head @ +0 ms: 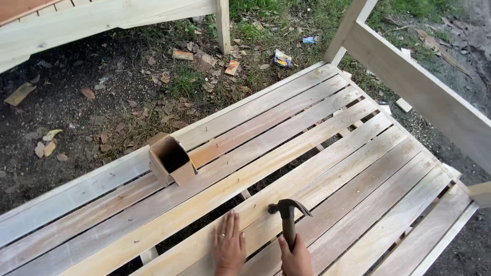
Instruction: The person hammers nails into the wooden slats of an outdoor bench frame, taking nails one at a time from a cardboard nail box and driving them into the planks with a claw hammer. They reposition along the bench and steady the slats with their free hand between nails.
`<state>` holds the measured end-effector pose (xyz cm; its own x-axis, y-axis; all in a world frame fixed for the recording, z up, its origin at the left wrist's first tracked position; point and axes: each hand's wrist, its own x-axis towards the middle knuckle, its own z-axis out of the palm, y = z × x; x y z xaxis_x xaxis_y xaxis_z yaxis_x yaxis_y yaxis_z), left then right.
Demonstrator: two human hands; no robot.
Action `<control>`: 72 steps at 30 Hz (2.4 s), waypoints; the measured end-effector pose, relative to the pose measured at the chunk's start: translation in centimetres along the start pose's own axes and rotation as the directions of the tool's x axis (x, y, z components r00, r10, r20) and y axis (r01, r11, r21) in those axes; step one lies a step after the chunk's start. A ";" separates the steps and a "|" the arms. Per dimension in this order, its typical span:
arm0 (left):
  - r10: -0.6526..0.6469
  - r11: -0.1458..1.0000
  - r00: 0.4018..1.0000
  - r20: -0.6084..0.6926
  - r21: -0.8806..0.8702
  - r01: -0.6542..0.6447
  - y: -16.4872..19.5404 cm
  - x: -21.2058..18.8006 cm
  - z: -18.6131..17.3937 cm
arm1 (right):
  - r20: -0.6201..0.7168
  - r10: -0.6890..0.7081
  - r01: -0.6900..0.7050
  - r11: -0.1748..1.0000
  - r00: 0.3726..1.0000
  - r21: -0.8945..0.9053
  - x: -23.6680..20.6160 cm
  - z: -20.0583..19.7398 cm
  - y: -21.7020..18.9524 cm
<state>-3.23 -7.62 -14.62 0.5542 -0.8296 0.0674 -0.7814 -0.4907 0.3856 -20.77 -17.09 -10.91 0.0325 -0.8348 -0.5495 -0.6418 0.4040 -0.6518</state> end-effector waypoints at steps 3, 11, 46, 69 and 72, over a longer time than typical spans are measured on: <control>0.166 0.986 0.975 -0.145 0.018 -0.165 -1.8 1.4 -1.2 | -0.032 -0.124 0.121 0.989 0.992 -0.084 0.5 -0.1 -1.9; 0.005 1.000 0.994 0.107 0.015 -0.007 -2.0 0.7 -0.2 | -0.094 -0.509 0.471 0.840 0.855 -0.269 -0.4 1.2 -0.3; 0.064 0.998 0.998 0.007 0.004 -0.064 -3.7 0.7 0.4 | 0.029 -0.093 0.088 0.984 0.995 0.152 7.7 2.6 -0.4; -0.048 0.976 0.989 0.141 -0.204 0.077 -4.3 13.2 -19.2 | 0.038 -0.193 0.182 0.964 0.981 0.192 2.7 0.1 -5.6; -0.297 0.931 0.934 0.198 -0.160 0.329 -5.0 17.7 -18.2 | 0.024 -0.250 0.242 0.955 0.968 0.169 2.1 -0.2 -6.1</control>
<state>15.66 -15.01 1.37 0.6928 -0.6823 -0.2335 -0.4989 -0.6872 0.5281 -16.98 -21.39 -7.98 0.2102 -0.9000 -0.3818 -0.4756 0.2470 -0.8442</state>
